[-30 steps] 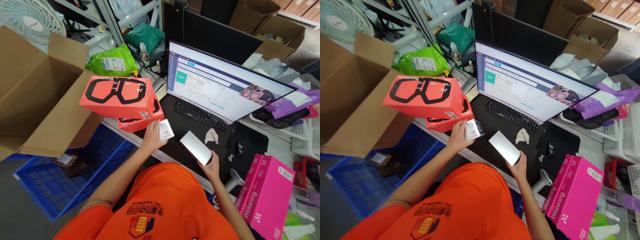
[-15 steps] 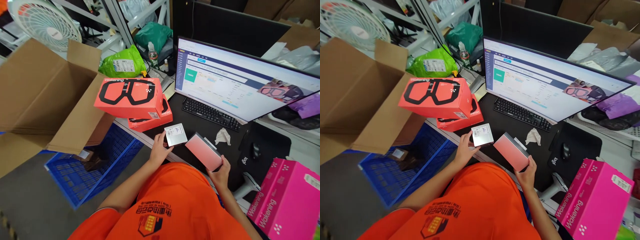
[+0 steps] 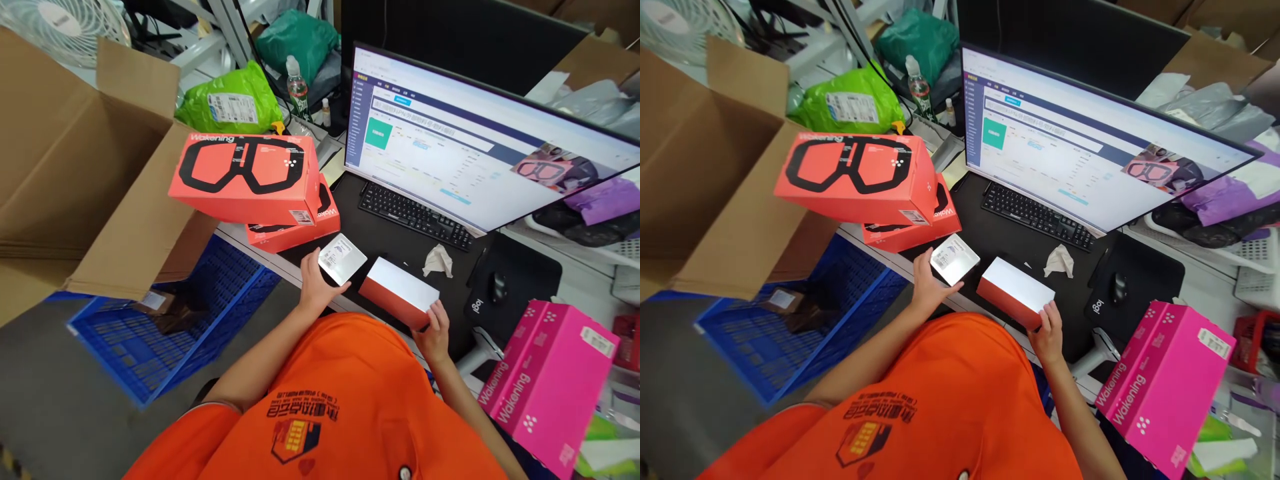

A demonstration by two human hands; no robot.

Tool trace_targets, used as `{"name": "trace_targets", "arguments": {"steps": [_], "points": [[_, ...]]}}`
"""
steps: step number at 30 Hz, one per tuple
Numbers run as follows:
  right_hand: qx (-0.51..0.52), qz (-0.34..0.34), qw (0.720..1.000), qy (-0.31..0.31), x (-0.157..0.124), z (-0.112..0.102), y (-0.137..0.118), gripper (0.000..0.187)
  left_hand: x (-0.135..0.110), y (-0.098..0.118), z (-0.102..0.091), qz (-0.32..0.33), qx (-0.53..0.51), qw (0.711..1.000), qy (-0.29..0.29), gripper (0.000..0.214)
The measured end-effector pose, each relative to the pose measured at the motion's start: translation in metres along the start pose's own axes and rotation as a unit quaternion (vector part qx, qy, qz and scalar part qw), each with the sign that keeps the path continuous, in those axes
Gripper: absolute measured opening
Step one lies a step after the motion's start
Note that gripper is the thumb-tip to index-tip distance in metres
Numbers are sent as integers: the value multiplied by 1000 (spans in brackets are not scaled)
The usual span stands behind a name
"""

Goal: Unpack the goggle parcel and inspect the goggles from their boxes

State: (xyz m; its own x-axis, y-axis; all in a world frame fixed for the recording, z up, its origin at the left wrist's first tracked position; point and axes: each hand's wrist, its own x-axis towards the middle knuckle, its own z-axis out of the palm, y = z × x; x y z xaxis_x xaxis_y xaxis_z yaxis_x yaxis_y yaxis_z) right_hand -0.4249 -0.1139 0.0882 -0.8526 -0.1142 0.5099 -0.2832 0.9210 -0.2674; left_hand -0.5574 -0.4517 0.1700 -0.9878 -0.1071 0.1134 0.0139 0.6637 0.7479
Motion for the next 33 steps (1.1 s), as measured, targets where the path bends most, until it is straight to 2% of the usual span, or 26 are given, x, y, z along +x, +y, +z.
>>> {"name": "trace_targets", "arguments": {"steps": [2,5,6,9,11,12,14,17,19,21,23,24,25,26,28,30,31,33], "points": [[-17,-58,998,2,-13,4,2,65,-6,6,9,-43,9,997,60,117],[-24,-124,992,-21,-32,5,3,57,-11,13,20,-71,22,993,92,119],[-19,-142,988,-51,-36,3,3,56,-12,14,22,-71,25,993,92,119],[11,-187,964,-190,-40,-8,2,52,-14,14,23,-65,33,994,80,122],[39,-189,950,-246,-35,-16,-2,48,-15,14,21,-65,41,995,70,126],[56,-180,950,-250,-31,-19,-6,46,-16,14,20,-66,44,995,64,128],[95,-129,962,-221,-21,-22,-16,39,-18,14,18,-72,46,995,55,130],[112,47,981,-151,-2,-19,-32,36,-24,11,16,-75,53,995,49,132],[96,168,970,-146,11,-16,-38,56,-30,4,15,-56,69,994,58,132],[92,235,950,-184,21,-15,-39,69,-39,-10,13,-4,83,991,101,128],[105,236,938,-230,26,-19,-39,53,-47,-26,9,99,76,981,148,112],[107,210,939,-250,27,-22,-39,39,-50,-33,8,171,63,973,140,97],[103,173,942,-269,27,-25,-39,25,-51,-39,6,250,47,962,95,79],[96,133,944,-286,26,-29,-40,15,-51,-41,6,325,33,945,16,63],[79,73,942,-317,22,-34,-42,20,-47,-38,8,423,30,889,-173,39],[70,54,938,-335,17,-34,-42,27,-41,-28,18,446,56,839,-307,37],[67,55,937,-340,14,-33,-42,28,-39,-22,25,443,72,826,-342,40],[60,57,934,-347,7,-29,-42,31,-39,-14,41,428,101,819,-370,45]]}}
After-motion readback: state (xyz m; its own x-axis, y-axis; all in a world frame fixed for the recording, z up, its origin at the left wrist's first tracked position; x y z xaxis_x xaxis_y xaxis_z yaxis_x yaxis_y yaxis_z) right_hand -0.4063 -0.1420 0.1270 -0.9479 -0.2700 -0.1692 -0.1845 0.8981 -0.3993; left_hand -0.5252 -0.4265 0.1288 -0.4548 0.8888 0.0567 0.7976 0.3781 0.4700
